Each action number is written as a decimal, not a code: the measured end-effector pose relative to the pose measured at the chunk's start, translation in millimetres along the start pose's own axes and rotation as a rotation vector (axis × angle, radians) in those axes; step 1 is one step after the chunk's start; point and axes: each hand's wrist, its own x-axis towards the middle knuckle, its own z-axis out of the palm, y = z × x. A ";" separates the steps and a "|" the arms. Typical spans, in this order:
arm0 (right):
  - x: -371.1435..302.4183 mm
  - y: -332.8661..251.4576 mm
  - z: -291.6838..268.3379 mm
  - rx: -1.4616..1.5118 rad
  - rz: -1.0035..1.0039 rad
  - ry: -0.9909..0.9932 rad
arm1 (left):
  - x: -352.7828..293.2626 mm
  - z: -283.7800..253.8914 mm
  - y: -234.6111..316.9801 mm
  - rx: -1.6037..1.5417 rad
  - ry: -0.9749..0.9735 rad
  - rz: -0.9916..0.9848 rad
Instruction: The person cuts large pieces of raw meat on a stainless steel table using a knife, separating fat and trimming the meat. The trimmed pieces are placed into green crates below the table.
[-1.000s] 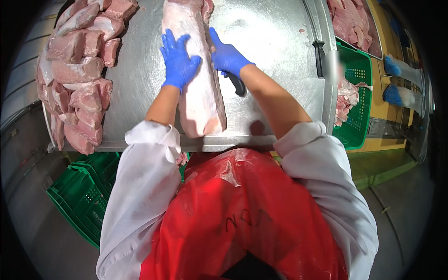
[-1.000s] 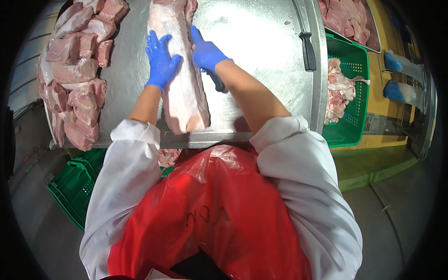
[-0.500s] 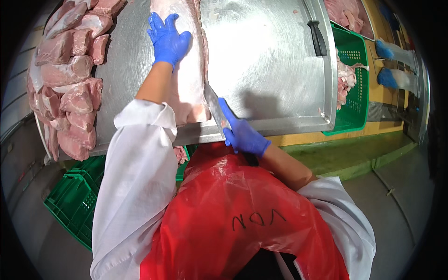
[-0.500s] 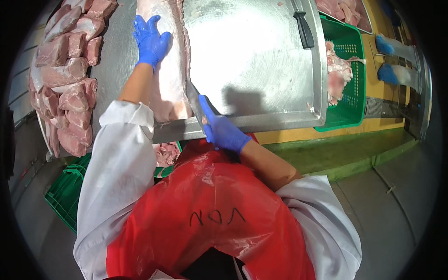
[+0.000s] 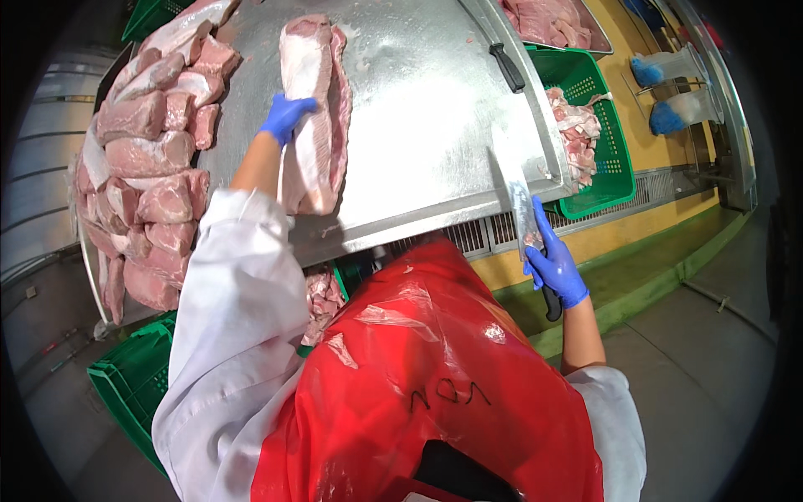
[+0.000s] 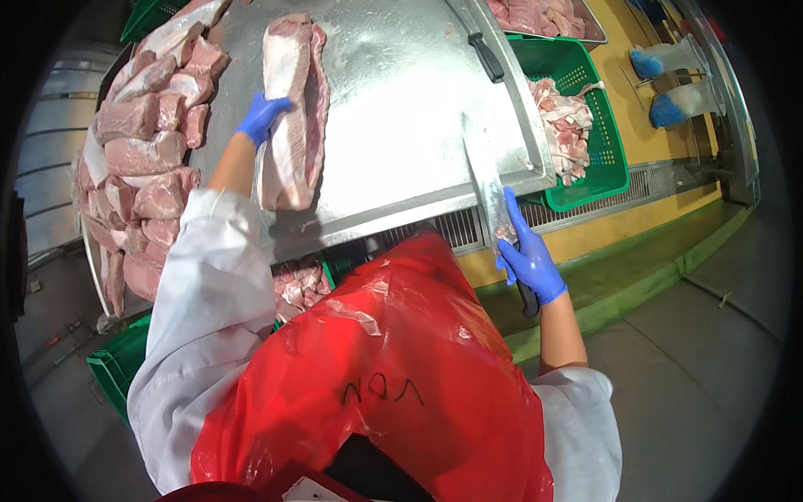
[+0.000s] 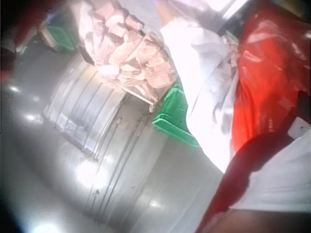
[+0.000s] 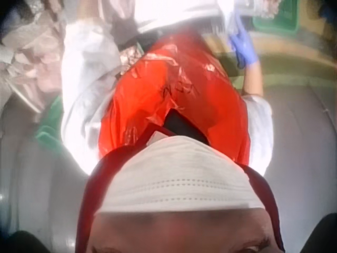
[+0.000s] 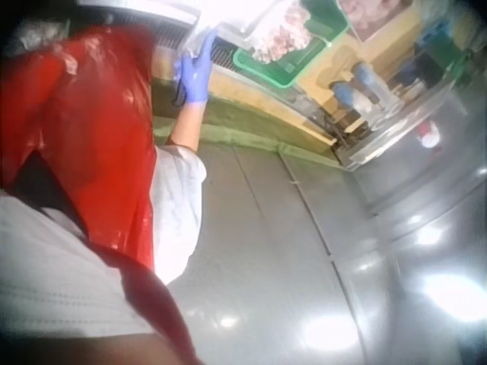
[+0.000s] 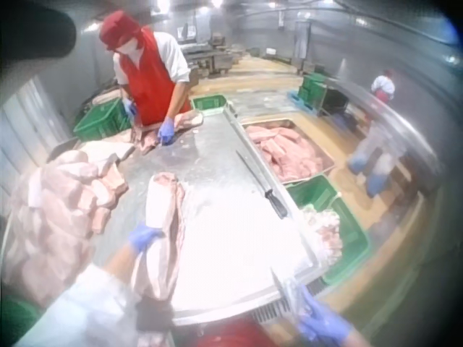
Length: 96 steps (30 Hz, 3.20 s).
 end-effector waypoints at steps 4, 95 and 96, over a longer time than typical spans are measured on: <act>-4.3 36.2 -12.5 0.216 0.004 0.105 | -34.5 -19.8 -23.9 -0.760 -0.325 -0.069; 456.2 -265.7 287.6 -1.001 -0.853 -0.654 | -250.4 59.9 -71.3 0.625 0.461 0.296; 492.7 -247.4 282.5 -1.063 -0.953 -0.548 | -231.7 84.0 -56.3 0.793 0.374 0.153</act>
